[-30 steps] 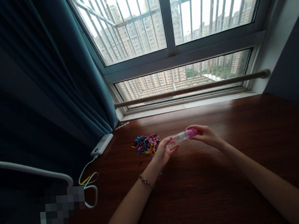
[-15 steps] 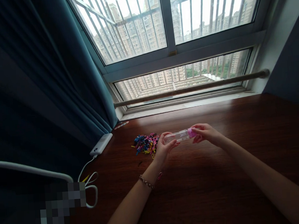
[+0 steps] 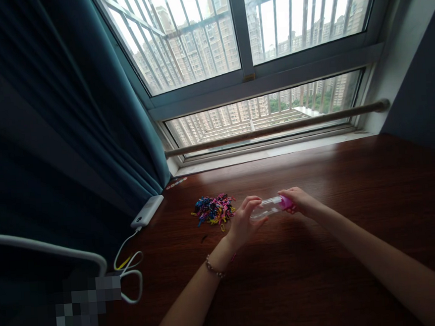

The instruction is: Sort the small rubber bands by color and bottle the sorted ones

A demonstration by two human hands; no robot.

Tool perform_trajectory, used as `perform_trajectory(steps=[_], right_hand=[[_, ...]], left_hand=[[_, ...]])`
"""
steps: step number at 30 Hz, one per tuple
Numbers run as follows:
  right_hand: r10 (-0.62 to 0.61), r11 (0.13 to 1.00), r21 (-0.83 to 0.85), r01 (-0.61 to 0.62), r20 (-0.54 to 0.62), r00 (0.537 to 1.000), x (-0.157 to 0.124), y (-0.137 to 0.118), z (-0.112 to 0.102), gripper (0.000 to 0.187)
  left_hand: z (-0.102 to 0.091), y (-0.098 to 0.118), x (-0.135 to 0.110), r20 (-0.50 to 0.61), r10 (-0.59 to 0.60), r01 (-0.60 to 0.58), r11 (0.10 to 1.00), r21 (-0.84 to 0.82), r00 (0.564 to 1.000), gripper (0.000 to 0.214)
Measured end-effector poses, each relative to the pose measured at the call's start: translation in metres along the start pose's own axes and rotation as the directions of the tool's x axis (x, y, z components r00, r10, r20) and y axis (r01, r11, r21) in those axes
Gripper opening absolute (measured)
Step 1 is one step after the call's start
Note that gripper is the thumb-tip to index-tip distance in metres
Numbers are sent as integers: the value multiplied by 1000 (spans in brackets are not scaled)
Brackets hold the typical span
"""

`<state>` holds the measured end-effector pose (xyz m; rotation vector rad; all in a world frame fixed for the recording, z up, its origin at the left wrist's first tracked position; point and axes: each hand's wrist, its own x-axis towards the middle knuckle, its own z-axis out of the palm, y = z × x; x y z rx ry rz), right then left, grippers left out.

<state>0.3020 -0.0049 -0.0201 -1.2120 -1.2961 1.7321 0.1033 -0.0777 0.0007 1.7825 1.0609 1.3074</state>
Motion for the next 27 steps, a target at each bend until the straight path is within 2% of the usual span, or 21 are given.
perform_trajectory(steps=[2, 4, 6, 8, 10, 11, 13, 14, 17, 19, 22, 27], right_hand=[[-14, 1000, 4, 14, -53, 999, 1, 2, 3, 33], [-72, 996, 38, 75, -65, 995, -4, -4, 9, 38], [-143, 981, 131, 143, -16, 990, -12, -15, 16, 42], [-203, 957, 222, 186, 60, 977, -20, -24, 21, 44], [-230, 950, 239, 201, 98, 968, -23, -29, 24, 43], [-227, 953, 225, 201, 96, 969, -22, -28, 24, 43], [-200, 965, 182, 187, 56, 978, -17, -21, 22, 40], [-181, 971, 160, 175, 21, 983, -13, -16, 21, 39], [-158, 979, 116, 166, -75, 985, 2, 3, 17, 37], [-165, 979, 106, 175, -94, 982, 10, 15, 16, 37], [-189, 976, 90, 196, -83, 978, 18, 27, 17, 39], [-204, 978, 41, 206, -53, 978, 25, 39, 20, 42]], left_hand=[[-1, -3, 1, 13, 63, -64, 986, 154, 998, 33], [-4, -11, 2, -21, 91, -79, 942, 327, 996, 37], [-11, -22, 6, -55, 103, -62, 865, 497, 993, 40], [-25, -36, 15, -105, 107, -23, 802, 596, 989, 44], [-49, -52, 29, -246, 97, 69, 807, 587, 964, 42], [-63, -61, 38, -351, 69, 140, 834, 534, 934, 42], [-95, -80, 56, -561, -66, 310, 883, 352, 825, 42], [-110, -90, 64, -594, -102, 348, 883, 316, 798, 41], [-144, -118, 79, -631, -160, 405, 875, 265, 759, 38], [-154, -134, 80, -634, -186, 428, 868, 251, 750, 36], [-155, -151, 78, -611, -200, 432, 864, 259, 766, 37], [-154, -158, 80, -555, -199, 426, 847, 317, 808, 41]])
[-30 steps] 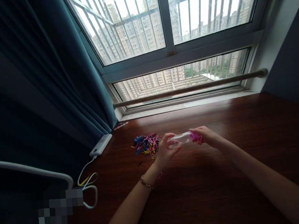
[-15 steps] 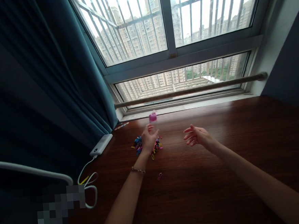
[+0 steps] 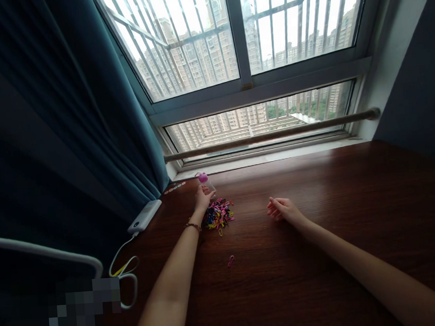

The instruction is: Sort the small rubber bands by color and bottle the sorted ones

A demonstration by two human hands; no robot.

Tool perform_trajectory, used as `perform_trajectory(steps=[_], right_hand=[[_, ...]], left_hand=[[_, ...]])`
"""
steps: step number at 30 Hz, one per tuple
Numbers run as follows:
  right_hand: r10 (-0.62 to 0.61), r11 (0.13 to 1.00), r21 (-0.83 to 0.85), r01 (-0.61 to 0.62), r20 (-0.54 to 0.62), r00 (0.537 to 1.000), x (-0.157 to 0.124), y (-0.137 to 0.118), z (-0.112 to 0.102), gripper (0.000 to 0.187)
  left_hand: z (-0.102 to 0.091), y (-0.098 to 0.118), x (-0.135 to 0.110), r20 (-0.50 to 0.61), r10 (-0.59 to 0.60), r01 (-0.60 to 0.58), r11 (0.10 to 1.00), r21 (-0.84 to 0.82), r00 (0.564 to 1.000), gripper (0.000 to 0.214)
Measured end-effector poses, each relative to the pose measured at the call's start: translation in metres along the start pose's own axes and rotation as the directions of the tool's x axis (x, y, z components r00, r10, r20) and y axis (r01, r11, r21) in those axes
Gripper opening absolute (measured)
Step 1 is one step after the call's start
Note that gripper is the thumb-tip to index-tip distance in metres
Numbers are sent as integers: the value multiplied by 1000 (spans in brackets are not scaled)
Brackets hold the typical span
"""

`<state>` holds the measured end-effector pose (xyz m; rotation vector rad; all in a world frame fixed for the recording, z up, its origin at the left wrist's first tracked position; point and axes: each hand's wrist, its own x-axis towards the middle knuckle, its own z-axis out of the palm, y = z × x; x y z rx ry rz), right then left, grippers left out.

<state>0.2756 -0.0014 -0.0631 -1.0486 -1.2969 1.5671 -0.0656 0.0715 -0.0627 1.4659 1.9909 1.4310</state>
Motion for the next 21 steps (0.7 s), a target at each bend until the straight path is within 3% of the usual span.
perform_trajectory(steps=[4, 7, 8, 9, 10, 11, 13, 15, 16, 17, 20, 21], right_hand=[[-5, 998, -65, 6, 12, 1000, 2, 8, 1, 43], [-36, 995, -97, 37, 11, 999, 2, 11, 1, 44], [-46, 993, -107, 47, 11, 999, 1, 11, 2, 44], [-56, 992, -116, 57, 11, 998, 1, 11, 2, 44], [-66, 990, -126, 67, 12, 998, 0, 11, 2, 45], [-74, 988, -136, 75, 12, 997, 0, 11, 3, 45], [-85, 984, -154, 86, 12, 996, 0, 11, 3, 46], [-91, 981, -169, 91, 10, 996, 0, 12, 4, 46], [-94, 980, -177, 94, 11, 996, 0, 13, 4, 45], [-98, 978, -185, 99, 13, 995, 0, 13, 4, 45], [-115, 972, -204, 116, 18, 993, 1, 14, 4, 44], [-118, 971, -207, 119, 17, 993, 1, 15, 4, 43]], left_hand=[[-4, 13, 2, 8, 6, -7, 997, 74, 1000, 50], [-7, 34, -22, -85, 103, -77, 962, 263, 991, 59], [-8, 43, -39, -77, 183, -150, 938, 313, 980, 59], [-10, 53, -60, 6, 284, -269, 902, 337, 959, 57], [-13, 63, -85, 139, 390, -414, 848, 333, 910, 53], [-17, 72, -112, 312, 478, -562, 773, 295, 821, 49], [-28, 86, -165, 616, 543, -766, 623, 159, 570, 51], [-40, 92, -203, 814, 503, -851, 525, -20, 291, 55], [-45, 91, -213, 860, 459, -855, 515, -55, 222, 54], [-49, 88, -216, 873, 423, -847, 530, -22, 243, 54], [-51, 69, -196, 829, 341, -786, 593, 176, 443, 52], [-51, 61, -184, 813, 323, -768, 602, 218, 484, 52]])
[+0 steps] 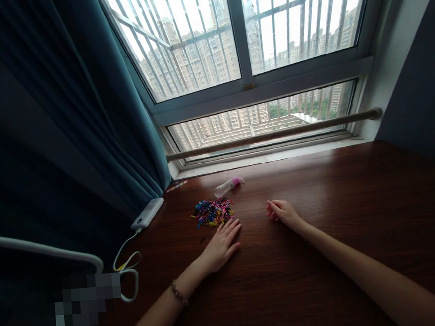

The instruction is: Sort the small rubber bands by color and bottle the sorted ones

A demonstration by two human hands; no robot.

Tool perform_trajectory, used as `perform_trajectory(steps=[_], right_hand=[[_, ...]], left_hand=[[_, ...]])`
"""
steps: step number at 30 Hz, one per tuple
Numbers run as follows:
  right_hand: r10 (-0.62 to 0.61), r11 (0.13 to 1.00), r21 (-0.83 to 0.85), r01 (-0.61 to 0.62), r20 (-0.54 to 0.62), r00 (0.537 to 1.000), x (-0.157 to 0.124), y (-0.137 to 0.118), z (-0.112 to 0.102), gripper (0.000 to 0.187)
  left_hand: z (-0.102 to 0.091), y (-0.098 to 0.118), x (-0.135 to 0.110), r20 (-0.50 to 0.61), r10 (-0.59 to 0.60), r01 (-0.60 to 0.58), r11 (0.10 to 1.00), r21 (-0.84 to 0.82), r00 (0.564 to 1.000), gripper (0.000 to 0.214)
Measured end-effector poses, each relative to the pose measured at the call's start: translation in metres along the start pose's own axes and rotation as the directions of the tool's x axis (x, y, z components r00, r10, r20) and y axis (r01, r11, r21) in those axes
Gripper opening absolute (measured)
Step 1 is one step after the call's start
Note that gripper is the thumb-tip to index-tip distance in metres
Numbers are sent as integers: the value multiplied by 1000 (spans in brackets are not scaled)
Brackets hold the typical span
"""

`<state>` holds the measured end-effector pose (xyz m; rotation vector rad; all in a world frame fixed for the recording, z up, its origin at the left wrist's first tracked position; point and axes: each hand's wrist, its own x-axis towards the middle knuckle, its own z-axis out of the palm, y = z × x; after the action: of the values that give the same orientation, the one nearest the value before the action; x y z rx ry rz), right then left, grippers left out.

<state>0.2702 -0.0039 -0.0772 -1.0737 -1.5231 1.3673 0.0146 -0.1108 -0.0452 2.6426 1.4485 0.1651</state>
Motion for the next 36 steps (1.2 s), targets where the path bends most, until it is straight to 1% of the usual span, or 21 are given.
perform_trajectory(steps=[3, 6, 8, 10, 12, 13, 15, 16, 17, 19, 21, 22, 23, 25, 27, 28, 30, 32, 34, 36], right_hand=[[3, 1000, 2, -3, -3, 1000, 0, 1, -1, 42], [1, 1000, 4, -1, -6, 1000, 0, 0, -2, 41], [-6, 1000, -2, 6, -11, 1000, 0, 0, -2, 40], [-9, 1000, -9, 9, -12, 1000, 0, 0, -1, 41], [-5, 1000, -13, 5, -10, 1000, 0, -1, 0, 41], [-2, 1000, -16, 2, -8, 1000, 0, 0, 1, 40], [2, 1000, -25, -2, -9, 1000, 0, 0, 1, 40], [1, 1000, -28, -1, -10, 1000, 0, 0, 2, 40], [-3, 1000, -31, 3, -12, 1000, 0, 0, 2, 40], [-12, 1000, -29, 12, -13, 1000, -1, 0, 1, 40], [-12, 1000, -13, 12, -9, 1000, -2, 1, -1, 41], [-9, 1000, -2, 9, -10, 1000, -1, 2, -3, 41], [-10, 1000, 8, 10, -18, 1000, 0, 2, -4, 41], [-33, 999, 25, 35, -63, 997, 4, 2, -7, 38], [-77, 996, 31, 83, -155, 985, 14, 0, -10, 37], [-98, 994, 34, 107, -205, 974, 20, -3, -11, 41], [-116, 990, 45, 135, -293, 949, 34, -7, -16, 54], [-144, 986, 29, 162, -316, 938, 48, -10, -22, 61], [-197, 980, -81, 179, -380, 904, 60, -10, -30, 57], [-266, 958, -214, 191, -413, 871, 70, -5, -41, 46]], left_hand=[[3, -40, 11, -54, -84, 86, 996, 30, 995, 48], [2, -65, 12, -134, -131, 139, 989, 50, 982, 44], [-1, -74, 9, -201, -129, 144, 987, 64, 971, 40], [-8, -78, 9, -275, -113, 137, 988, 70, 955, 33], [-16, -77, 17, -360, -113, 142, 988, 55, 926, 25], [-20, -76, 26, -401, -124, 153, 987, 41, 908, 23], [-27, -73, 51, -475, -160, 190, 982, 15, 866, 23], [-30, -71, 67, -490, -178, 213, 977, 16, 854, 25], [-31, -70, 83, -488, -197, 241, 970, 28, 851, 30], [-31, -69, 115, -445, -263, 320, 945, 58, 856, 39], [-29, -68, 140, -352, -352, 396, 916, 60, 868, 35], [-27, -67, 150, -318, -393, 428, 903, 46, 863, 32], [-25, -65, 157, -298, -425, 451, 892, 20, 855, 29], [-21, -56, 168, -298, -462, 472, 880, -41, 835, 29], [-14, -39, 175, -316, -457, 447, 888, -109, 832, 33], [-9, -28, 179, -320, -443, 422, 896, -136, 837, 34], [3, -4, 184, -354, -390, 317, 916, -246, 850, 36], [15, 18, 189, -372, -339, 237, 926, -295, 864, 39], [26, 34, 191, -341, -300, 190, 928, -321, 891, 49], [31, 40, 190, -287, -253, 152, 931, -331, 924, 58]])
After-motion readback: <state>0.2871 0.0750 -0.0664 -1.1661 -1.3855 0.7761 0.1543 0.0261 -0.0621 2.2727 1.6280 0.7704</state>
